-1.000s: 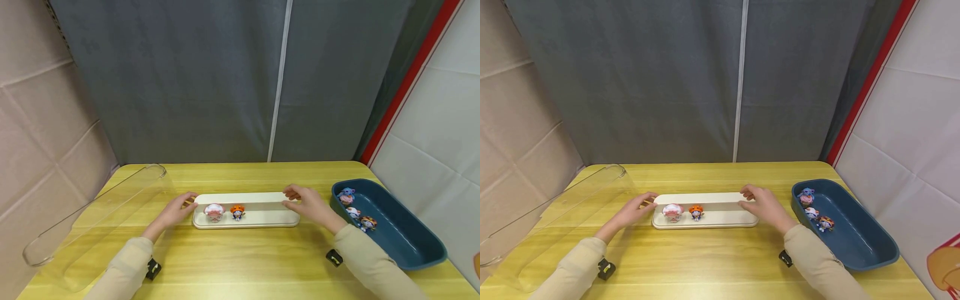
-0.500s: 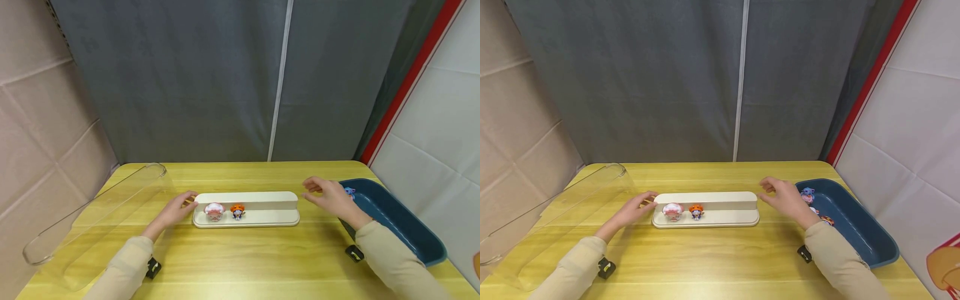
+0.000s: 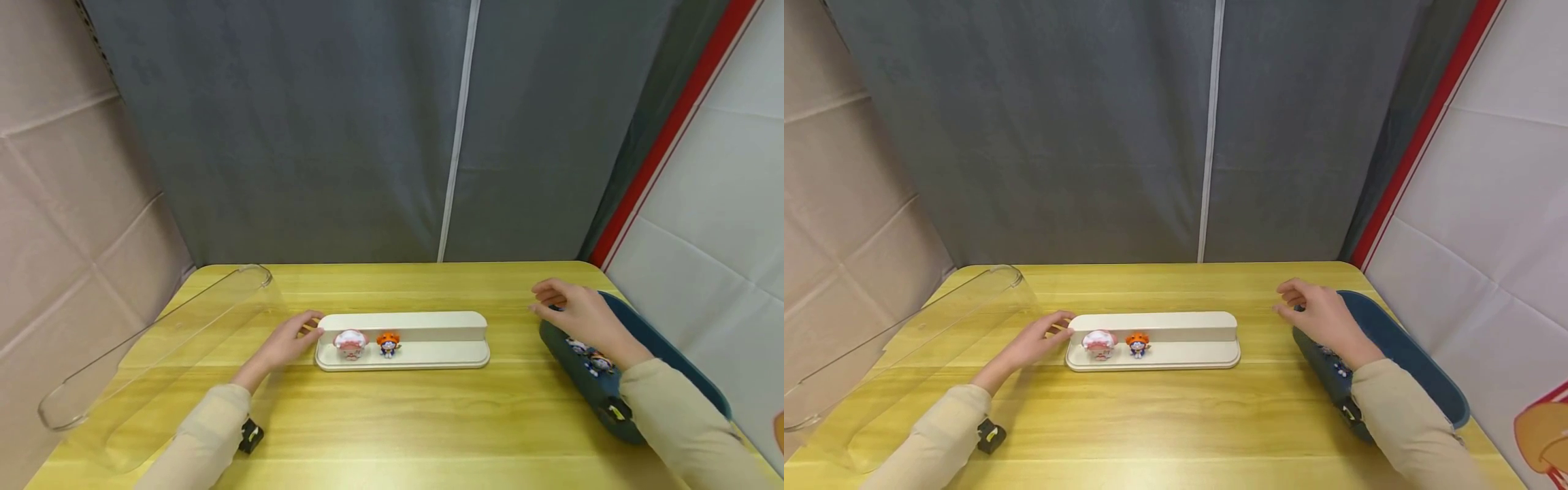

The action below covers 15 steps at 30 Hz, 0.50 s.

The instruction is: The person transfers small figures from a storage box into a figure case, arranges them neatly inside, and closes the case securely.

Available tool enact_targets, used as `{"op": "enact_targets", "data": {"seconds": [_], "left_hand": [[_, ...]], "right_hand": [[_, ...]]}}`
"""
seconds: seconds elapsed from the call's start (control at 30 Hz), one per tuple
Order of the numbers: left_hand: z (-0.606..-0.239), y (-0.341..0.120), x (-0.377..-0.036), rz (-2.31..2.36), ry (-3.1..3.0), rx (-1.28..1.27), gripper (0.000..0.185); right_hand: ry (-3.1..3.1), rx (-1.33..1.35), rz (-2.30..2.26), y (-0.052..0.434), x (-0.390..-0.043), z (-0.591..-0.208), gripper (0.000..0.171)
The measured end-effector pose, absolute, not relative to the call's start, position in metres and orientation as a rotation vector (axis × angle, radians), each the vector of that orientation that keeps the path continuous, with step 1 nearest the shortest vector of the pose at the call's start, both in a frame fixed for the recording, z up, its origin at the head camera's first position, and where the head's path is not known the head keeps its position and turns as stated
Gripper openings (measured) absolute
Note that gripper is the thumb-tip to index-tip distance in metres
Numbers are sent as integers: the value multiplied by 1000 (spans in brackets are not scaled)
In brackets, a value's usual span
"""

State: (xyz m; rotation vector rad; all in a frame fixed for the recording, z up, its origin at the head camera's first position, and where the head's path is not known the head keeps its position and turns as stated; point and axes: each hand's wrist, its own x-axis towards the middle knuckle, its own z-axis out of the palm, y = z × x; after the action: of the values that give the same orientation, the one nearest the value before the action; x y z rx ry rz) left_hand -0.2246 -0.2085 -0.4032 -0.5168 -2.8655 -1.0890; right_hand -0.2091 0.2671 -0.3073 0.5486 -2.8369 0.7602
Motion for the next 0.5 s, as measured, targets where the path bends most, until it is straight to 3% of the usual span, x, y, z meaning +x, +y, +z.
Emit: {"op": "enact_targets", "data": {"seconds": [0.5], "left_hand": [[-400,-206,-223,-1070,-2873,-504,29]], "right_hand": [[-2796,530,791,318,-213,-308,35]]}}
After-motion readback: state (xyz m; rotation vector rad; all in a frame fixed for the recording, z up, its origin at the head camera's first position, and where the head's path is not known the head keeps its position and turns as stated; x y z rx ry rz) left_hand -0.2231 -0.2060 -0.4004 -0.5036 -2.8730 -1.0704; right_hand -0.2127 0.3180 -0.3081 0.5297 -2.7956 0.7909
